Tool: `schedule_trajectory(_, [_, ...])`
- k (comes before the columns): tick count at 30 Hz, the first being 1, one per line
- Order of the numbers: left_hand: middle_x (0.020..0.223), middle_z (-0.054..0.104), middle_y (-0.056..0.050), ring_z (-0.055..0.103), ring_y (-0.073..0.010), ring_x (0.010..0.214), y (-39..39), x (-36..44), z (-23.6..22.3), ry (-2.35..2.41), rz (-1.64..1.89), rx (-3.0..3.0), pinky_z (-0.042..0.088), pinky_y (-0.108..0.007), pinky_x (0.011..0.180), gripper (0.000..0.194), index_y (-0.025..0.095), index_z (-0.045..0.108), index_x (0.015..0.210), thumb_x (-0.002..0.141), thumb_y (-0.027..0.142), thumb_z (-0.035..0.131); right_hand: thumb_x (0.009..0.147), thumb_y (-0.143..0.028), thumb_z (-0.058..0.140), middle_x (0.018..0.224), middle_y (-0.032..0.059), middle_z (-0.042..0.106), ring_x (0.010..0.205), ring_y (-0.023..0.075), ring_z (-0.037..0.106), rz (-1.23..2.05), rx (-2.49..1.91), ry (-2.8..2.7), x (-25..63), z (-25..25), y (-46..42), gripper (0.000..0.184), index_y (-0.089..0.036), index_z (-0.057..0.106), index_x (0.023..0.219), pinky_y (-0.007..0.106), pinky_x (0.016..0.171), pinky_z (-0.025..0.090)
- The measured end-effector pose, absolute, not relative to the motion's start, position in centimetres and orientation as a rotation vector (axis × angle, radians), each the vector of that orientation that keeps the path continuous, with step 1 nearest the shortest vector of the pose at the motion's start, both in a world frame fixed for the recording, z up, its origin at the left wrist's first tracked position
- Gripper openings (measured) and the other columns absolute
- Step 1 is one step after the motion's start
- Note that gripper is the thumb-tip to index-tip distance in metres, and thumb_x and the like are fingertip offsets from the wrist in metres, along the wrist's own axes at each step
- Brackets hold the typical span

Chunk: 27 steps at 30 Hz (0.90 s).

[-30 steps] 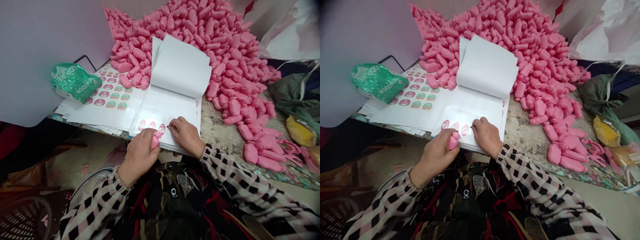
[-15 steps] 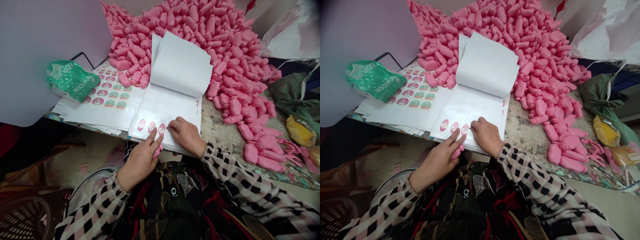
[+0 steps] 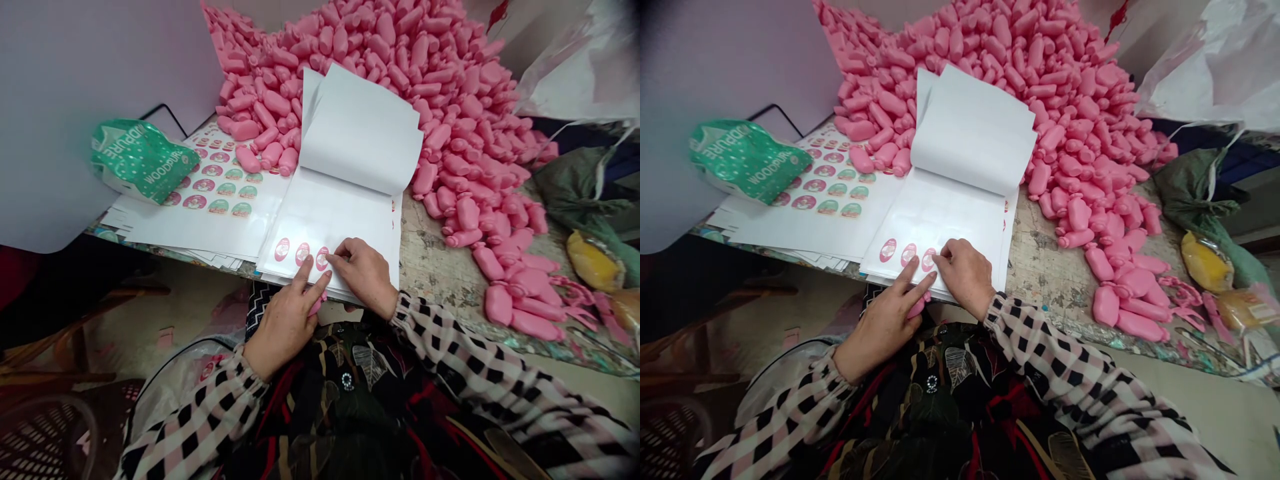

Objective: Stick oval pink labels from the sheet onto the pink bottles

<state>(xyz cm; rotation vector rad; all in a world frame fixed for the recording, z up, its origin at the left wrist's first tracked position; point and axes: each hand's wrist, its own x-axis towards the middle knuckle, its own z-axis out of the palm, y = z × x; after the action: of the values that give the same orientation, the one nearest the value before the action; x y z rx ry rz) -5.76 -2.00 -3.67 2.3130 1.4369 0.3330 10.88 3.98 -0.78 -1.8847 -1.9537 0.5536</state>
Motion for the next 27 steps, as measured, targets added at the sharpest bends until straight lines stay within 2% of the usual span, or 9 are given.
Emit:
schedule_trajectory(7, [0.157,0.004,-0.010,0.055,-0.0280,0.111,-2.1,-5.6,-3.3,1.480,0.277,2.335,0.049,-0.046,0.088,0.083,0.033,0.019,0.146,0.074,0.006,0.052,0.086,-0.039,0.052,0.082,-0.0017,0.060,0.072,0.0110,0.055,0.368,-1.689,-2.013,10.4,0.1,3.3,0.023,-0.022,0.061,0.074,0.025,0.060,0.033])
schedule_trajectory(11, [0.157,0.001,-0.009,0.058,-0.0264,0.104,-2.1,-5.6,-3.3,1.492,0.244,2.336,0.050,-0.046,0.084,0.081,0.034,0.018,0.146,0.077,0.009,0.050,0.087,-0.039,0.053,0.081,-0.0017,0.061,0.072,0.0105,0.056,0.385,-1.615,-1.972,10.5,0.5,2.9,0.023,-0.022,0.062,0.075,0.025,0.062,0.035])
schedule_trajectory(17, [0.157,-0.001,-0.010,0.053,-0.0271,0.113,-2.0,-6.2,-3.2,1.395,0.316,2.349,0.047,-0.045,0.090,0.078,0.033,0.022,0.145,0.077,0.009,0.050,0.081,-0.039,0.060,0.076,-0.0029,0.062,0.069,0.0112,0.055,0.537,-1.680,-1.815,11.0,-0.1,2.7,0.018,-0.023,0.063,0.074,0.025,0.061,0.037])
schedule_trajectory(22, [0.157,0.005,-0.011,0.053,-0.0279,0.114,-1.8,-6.4,-3.2,1.380,0.330,2.362,0.046,-0.045,0.090,0.075,0.031,0.025,0.144,0.077,0.007,0.049,0.085,-0.037,0.055,0.079,0.0005,0.061,0.073,0.0122,0.056,0.439,-1.557,-1.804,11.0,0.4,2.8,0.021,-0.022,0.063,0.073,0.026,0.066,0.039])
schedule_trajectory(27, [0.156,0.010,-0.012,0.040,-0.0283,0.128,-2.4,-6.6,-2.9,1.325,0.469,2.291,0.039,-0.046,0.100,0.065,0.027,0.033,0.141,0.080,0.008,0.047,0.079,-0.042,0.062,0.073,0.0000,0.061,0.068,0.0130,0.053,0.541,-1.559,-1.641,12.4,0.3,3.6,0.023,-0.021,0.062,0.071,0.027,0.065,0.040])
